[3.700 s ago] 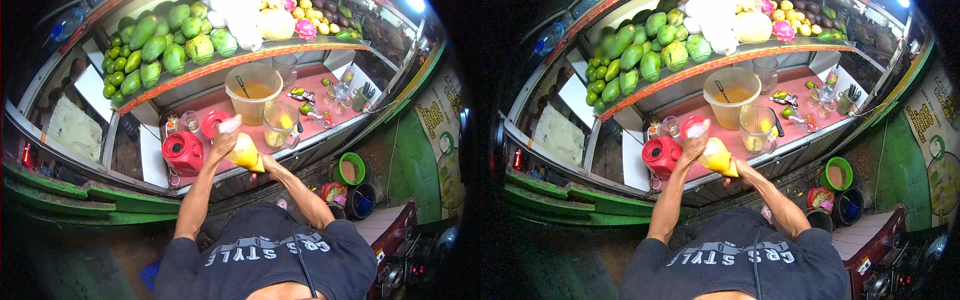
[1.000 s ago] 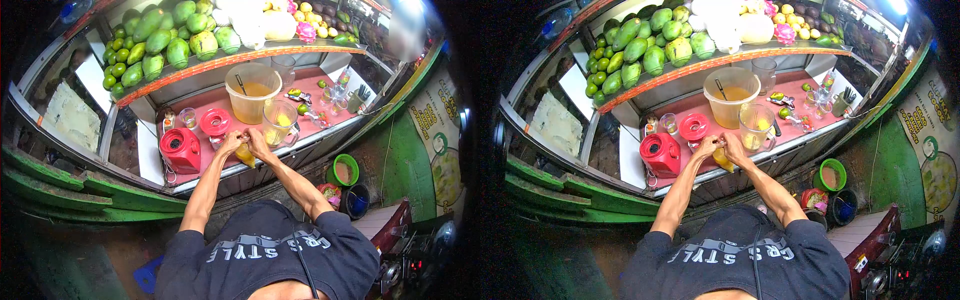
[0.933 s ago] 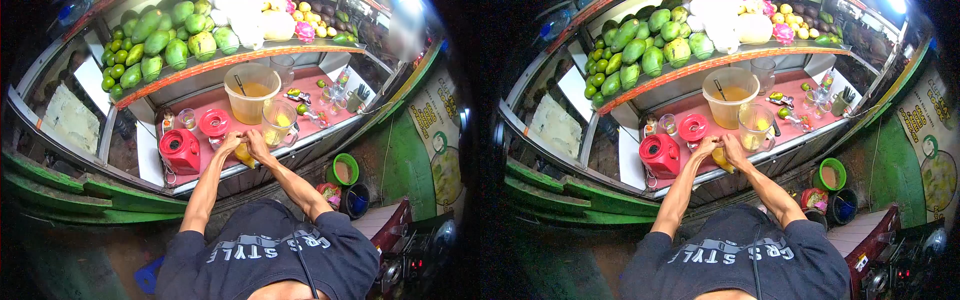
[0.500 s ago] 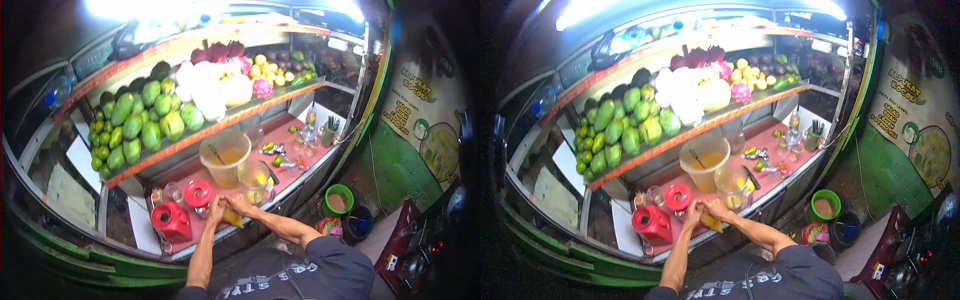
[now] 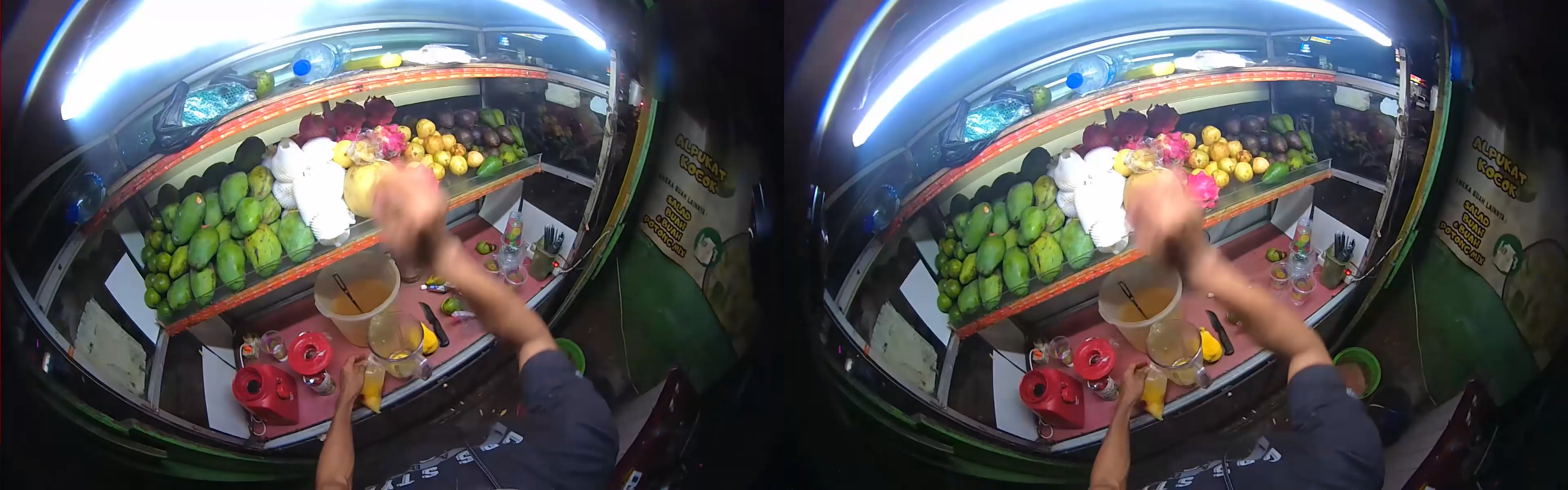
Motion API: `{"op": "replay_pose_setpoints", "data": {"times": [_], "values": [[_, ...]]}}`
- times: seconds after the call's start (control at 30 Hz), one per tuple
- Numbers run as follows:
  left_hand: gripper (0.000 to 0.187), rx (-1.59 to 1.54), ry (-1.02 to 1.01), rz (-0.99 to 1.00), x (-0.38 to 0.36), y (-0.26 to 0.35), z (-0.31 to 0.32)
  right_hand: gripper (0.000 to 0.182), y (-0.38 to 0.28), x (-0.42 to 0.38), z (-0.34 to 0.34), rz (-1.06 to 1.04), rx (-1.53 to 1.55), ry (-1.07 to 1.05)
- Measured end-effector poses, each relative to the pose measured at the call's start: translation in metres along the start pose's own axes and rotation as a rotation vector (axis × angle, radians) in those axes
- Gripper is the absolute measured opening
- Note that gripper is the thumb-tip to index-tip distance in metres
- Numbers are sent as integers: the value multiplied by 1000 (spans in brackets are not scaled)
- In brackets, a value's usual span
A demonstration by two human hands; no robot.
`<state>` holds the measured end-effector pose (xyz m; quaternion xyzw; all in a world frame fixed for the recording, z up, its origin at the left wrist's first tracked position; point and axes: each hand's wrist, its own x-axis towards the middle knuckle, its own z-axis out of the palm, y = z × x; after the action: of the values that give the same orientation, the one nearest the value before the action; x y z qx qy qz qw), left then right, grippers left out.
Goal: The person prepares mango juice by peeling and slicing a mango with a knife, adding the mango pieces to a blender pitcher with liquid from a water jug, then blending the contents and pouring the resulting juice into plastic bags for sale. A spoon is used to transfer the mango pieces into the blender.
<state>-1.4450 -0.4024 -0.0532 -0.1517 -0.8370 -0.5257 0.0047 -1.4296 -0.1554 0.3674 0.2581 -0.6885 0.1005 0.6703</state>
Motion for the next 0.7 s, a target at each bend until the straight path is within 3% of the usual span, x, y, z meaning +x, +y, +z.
{"op": "replay_pose_setpoints", "data": {"times": [0.03, 0.07, 0.1, 0.2, 0.27, 0.43, 0.5, 0.63, 0.7], "values": [[31, -53, -31, -86, 1, 18, -2, 5, 53, 35, 12, 60, -205, 178], [32, -43, -20, -111, 0, 28, -1, 6, 92, 64, 5, 151, -397, 124], [32, -37, -7, -115, 1, 22, 1, 8, 136, 86, 8, 95, -453, 252], [31, 19, 2, -32, 2, 2, 6, 17, 236, 113, 12, 203, -663, 22], [31, 27, 75, -179, -4, 6, 5, 20, 256, 118, 13, 168, -677, -121], [30, -81, 172, -171, -25, 42, -16, 21, 270, 121, 19, 137, -732, -296], [30, -111, 207, -156, -34, 54, -23, 18, 271, 124, 12, 124, -626, -90], [29, -149, 295, -151, -54, 80, -33, 16, 282, 129, 2, 156, -396, 30], [29, -108, 312, -144, -60, 103, -40, 13, 278, 130, -6, -6, -329, 282]]}}
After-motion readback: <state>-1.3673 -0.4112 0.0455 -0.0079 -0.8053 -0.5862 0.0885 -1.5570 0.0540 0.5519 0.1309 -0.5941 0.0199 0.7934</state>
